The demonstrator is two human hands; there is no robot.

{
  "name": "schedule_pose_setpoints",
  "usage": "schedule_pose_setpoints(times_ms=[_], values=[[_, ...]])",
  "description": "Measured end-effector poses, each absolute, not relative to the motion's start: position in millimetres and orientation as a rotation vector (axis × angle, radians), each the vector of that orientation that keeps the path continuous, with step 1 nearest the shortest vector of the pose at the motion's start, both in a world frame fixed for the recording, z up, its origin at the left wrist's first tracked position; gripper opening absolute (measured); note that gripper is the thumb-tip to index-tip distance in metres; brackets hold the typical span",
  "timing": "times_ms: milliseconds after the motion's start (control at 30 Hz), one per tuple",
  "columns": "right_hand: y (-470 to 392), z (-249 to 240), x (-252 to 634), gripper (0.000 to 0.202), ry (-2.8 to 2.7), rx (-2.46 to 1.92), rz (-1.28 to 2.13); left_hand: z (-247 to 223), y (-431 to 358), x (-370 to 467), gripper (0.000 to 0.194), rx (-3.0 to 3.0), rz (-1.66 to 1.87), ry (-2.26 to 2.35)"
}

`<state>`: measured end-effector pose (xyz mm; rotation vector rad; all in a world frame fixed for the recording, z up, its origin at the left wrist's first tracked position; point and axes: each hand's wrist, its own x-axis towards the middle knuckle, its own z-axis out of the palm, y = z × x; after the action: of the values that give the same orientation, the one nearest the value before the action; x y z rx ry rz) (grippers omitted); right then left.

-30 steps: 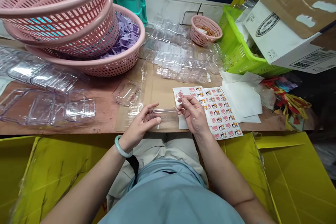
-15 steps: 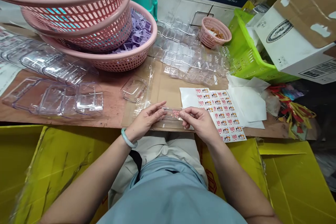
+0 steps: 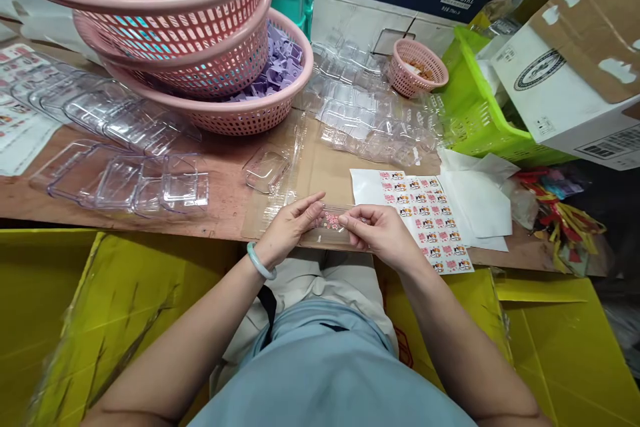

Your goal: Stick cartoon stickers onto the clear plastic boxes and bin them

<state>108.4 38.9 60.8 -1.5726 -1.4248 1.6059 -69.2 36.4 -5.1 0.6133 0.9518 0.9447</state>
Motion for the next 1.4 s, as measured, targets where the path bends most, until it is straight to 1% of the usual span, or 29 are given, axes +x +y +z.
schedule_pose_setpoints(times_ms=[233,433,1000,1233,1400], values=[[39,59,106,0.038,-1.411,-1.6,1.615,-5,37,-70,0.056,0.606,0.942,0.937],[40,61,105,0.037,-1.405,-1.618,1.609,-6,36,-70,0.055,0.623,0.937,0.945],[41,63,102,0.034,-1.444,-1.682,1.584,-5,37,-70,0.059,0.645,0.927,0.968],[40,58,103,0.035,-1.576,-1.723,1.451,-6,35,-69,0.067,0.811,0.94,1.025],[25,49,100,0.029,-1.672,-1.715,1.122,-6,34,-65,0.07,0.802,0.97,1.048]])
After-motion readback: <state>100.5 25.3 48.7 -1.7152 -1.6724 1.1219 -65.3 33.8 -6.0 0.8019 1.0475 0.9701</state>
